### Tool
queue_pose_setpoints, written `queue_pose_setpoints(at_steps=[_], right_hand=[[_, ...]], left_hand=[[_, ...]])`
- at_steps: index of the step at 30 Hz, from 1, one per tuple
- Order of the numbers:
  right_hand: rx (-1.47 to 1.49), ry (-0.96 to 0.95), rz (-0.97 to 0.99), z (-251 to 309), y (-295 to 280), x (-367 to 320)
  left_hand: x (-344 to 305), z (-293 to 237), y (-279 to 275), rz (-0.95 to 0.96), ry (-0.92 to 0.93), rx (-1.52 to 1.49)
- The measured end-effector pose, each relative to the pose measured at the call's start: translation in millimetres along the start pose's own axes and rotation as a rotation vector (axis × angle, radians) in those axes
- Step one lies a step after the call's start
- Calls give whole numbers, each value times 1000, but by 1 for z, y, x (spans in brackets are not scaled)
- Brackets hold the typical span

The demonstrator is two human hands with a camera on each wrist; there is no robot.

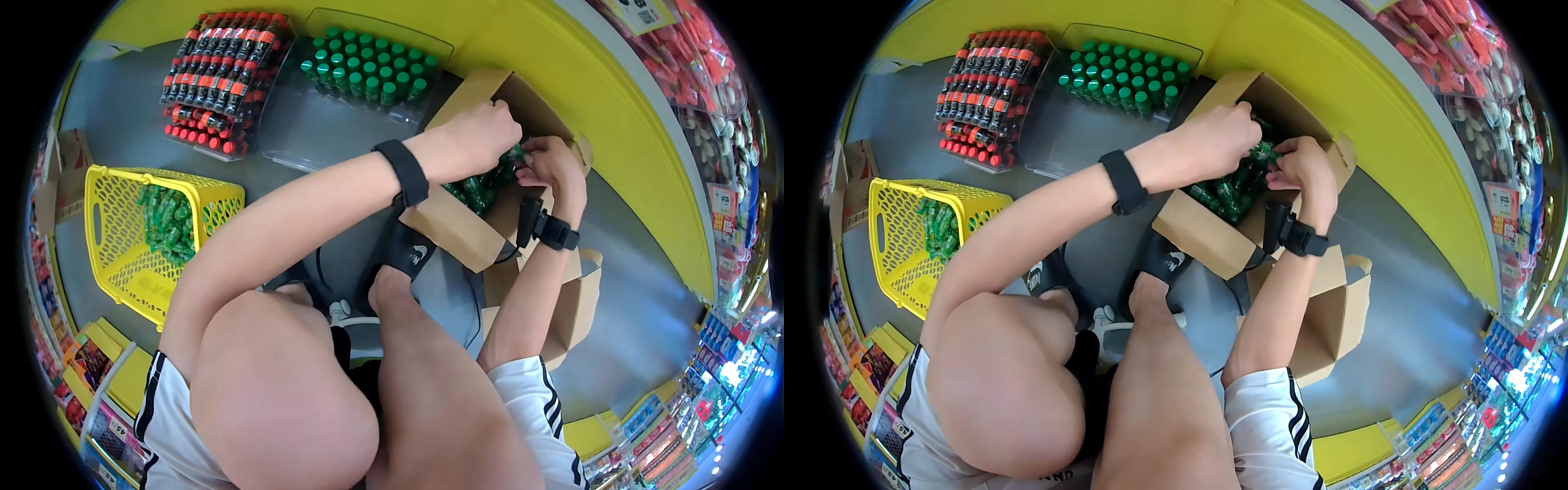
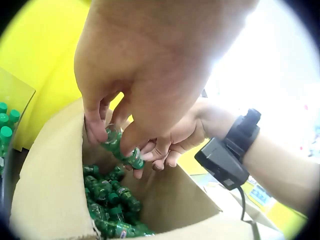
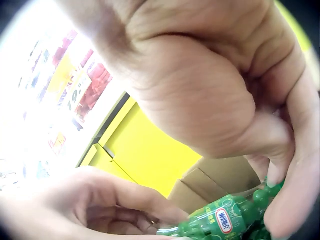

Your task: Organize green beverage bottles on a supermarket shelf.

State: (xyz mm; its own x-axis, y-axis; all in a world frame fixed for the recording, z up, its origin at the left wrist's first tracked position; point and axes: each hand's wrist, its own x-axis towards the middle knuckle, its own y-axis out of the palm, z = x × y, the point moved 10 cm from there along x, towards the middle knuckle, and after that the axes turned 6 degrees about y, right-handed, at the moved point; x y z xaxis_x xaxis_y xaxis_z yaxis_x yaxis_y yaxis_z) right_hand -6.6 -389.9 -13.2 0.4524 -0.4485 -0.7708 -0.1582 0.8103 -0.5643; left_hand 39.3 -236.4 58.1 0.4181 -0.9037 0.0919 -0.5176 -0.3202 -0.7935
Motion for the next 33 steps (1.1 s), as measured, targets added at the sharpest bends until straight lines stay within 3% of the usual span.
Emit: queue_pose_setpoints(at_steps=[2, 9, 16, 21, 33], right_hand=[[113, -86, 51, 9, 1, -9], [137, -204, -3, 43, 7, -39], [63, -274, -113, 68, 11, -73], [-40, -465, -135, 70, 13, -80], [27, -509, -234, 72, 21, -125]], left_hand=[[-14, 0, -19, -149, -3, -70], [-50, 25, -44, -346, -85, -181], [-76, 47, -45, -362, -134, -220], [-85, 45, -41, -399, -113, -258], [-101, 52, -43, -481, -111, -302]])
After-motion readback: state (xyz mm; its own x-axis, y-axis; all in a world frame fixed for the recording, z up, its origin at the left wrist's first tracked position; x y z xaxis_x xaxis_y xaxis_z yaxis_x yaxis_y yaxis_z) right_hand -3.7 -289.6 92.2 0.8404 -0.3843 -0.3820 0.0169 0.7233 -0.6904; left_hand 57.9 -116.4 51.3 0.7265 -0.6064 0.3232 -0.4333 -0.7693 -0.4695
